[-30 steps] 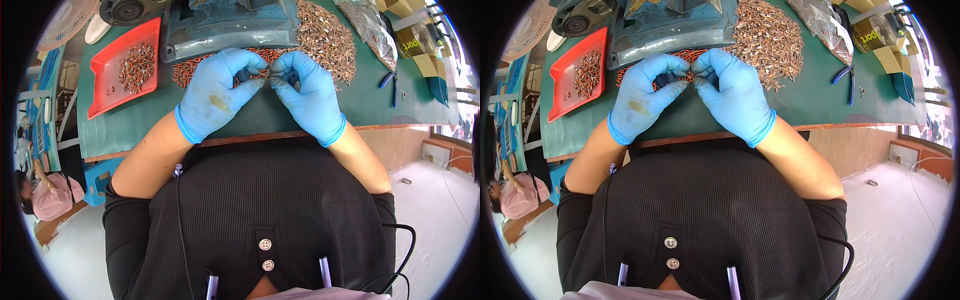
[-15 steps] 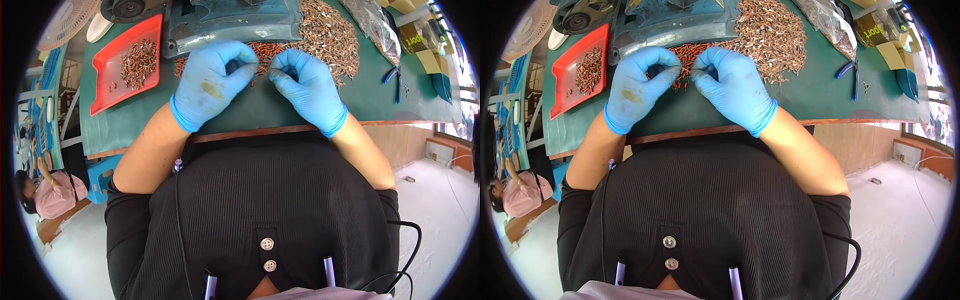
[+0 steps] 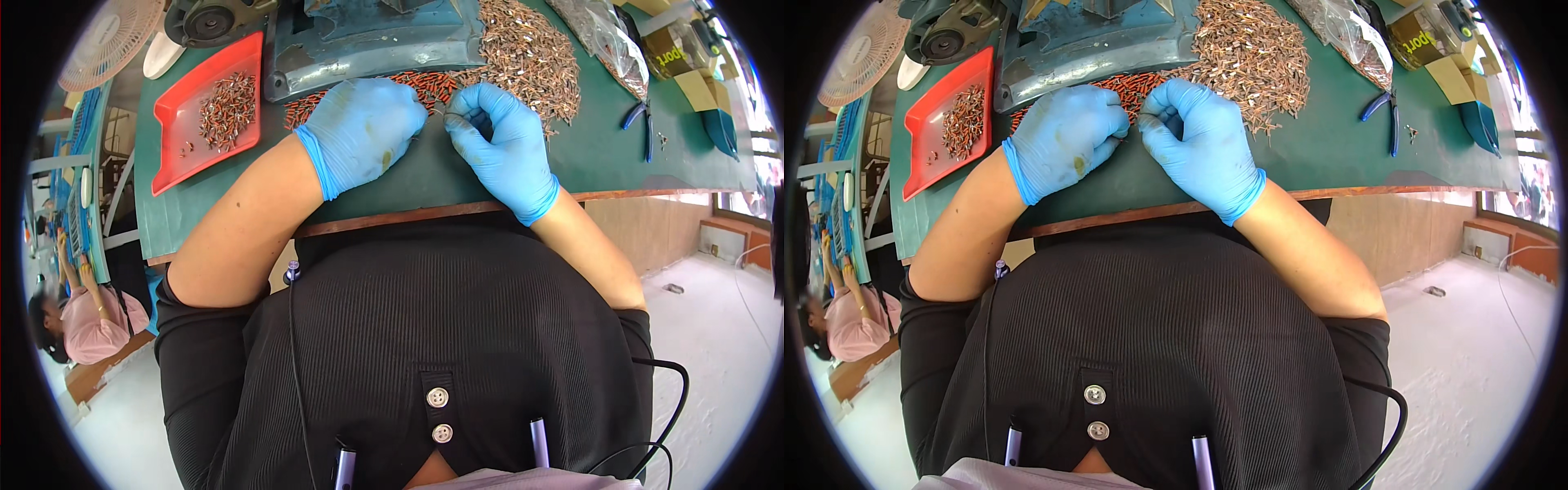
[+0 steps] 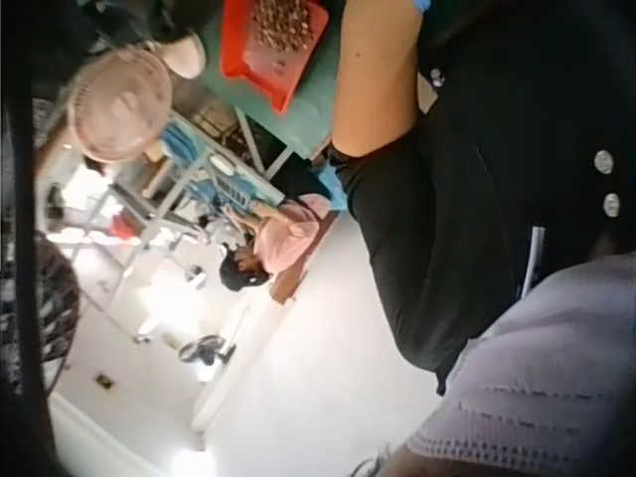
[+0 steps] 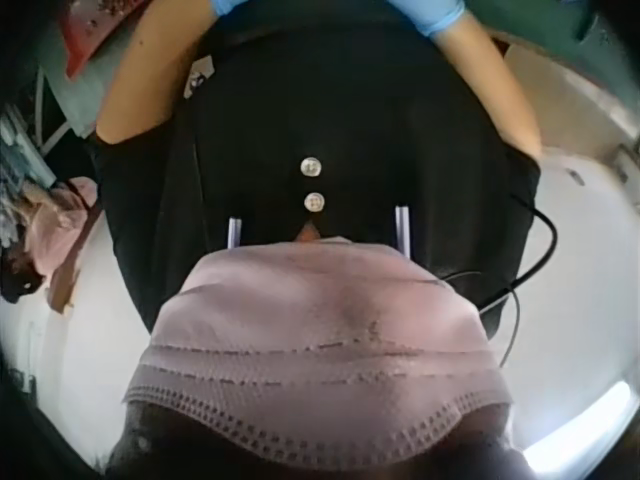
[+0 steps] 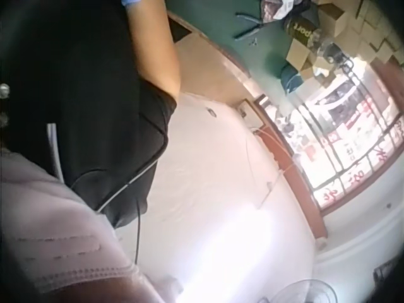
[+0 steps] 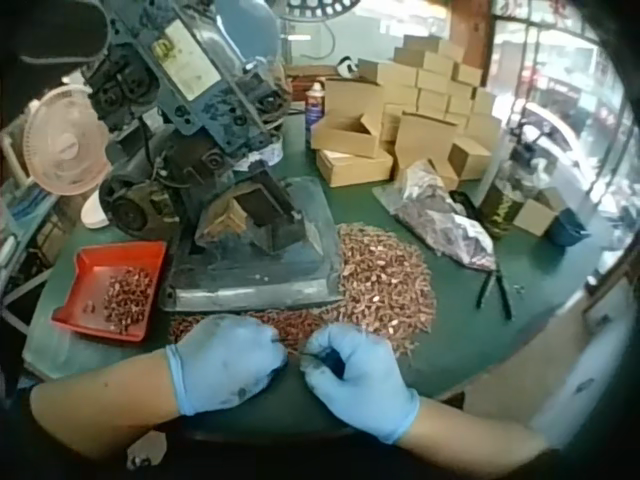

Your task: The person repeatedly picks up small wire components by hand, connects them together, and feeds them into a benchtop machine to process them.

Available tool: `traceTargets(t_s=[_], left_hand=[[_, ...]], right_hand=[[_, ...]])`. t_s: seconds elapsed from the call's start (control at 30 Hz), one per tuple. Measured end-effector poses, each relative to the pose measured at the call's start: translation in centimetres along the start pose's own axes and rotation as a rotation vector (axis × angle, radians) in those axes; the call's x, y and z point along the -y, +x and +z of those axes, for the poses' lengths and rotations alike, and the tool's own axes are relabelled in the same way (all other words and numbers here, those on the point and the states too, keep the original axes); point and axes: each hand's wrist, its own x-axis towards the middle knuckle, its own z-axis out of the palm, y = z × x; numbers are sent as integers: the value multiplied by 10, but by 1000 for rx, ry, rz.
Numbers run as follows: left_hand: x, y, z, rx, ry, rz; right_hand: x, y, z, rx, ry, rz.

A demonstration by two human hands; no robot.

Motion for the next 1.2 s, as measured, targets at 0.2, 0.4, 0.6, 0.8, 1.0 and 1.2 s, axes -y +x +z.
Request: traceTargets(t_s=[0.2,0.4,0.6,0.8,1.0,1.2], left_hand=[[-1,7,-14,-81,-293,-102],[-17,14,-18,-228,-1097,-330],[-37,33,-27,-324,-1565,-545],[-65,81,-62,-537,-1503,-554],[-51,91,-65,-718,-1283,-626],[-15,79,-82,-781,-1161,-650]], right_hand=[[6,-1,-6,-22,103,48],[13,3,-12,-71,233,-56],[22,12,-21,-203,147,-128],[41,38,-72,-210,416,7],[46,67,-69,-222,533,43],[54,101,-54,-197,414,-44]])
